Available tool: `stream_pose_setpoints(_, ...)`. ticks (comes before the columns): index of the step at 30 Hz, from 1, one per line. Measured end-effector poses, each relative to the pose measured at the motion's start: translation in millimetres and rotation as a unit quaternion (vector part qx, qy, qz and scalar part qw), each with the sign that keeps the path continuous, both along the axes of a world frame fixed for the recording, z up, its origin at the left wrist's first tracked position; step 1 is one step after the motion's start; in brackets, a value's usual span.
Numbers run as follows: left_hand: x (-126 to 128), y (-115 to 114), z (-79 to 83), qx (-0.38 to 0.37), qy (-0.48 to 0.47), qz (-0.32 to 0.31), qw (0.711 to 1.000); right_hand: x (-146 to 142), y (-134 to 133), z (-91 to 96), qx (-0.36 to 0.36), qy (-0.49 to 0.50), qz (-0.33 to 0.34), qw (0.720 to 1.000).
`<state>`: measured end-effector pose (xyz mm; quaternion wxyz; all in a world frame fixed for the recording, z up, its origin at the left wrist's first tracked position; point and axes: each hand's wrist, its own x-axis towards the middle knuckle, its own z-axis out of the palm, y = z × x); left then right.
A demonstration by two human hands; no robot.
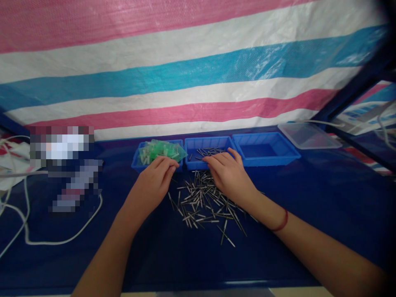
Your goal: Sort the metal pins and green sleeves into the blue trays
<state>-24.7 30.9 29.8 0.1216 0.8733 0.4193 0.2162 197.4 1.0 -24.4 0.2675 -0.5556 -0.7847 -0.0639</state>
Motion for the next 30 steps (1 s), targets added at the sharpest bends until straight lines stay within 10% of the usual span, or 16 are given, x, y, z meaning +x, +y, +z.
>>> stream_pose_setpoints(9,7.9,-4.3,-2.0,-0.083,-0.171,0.074,0.979,-1.2,-3.3,6.3,0.009,0.047,0.013,0.999)
stream_pose_setpoints(18,45.1,-30.2,-11.7,-0.473,-0.5,0.079,0.721,-21.6,-27.8,25.3,0.016,0.292,0.088,0.952)
stream_pose_setpoints(30,48.1,-34.7,-17.3,-0.424,-0.429,0.036,0.797,-17.8,-29.3,25.4,-0.052,0.42,0.088,0.902)
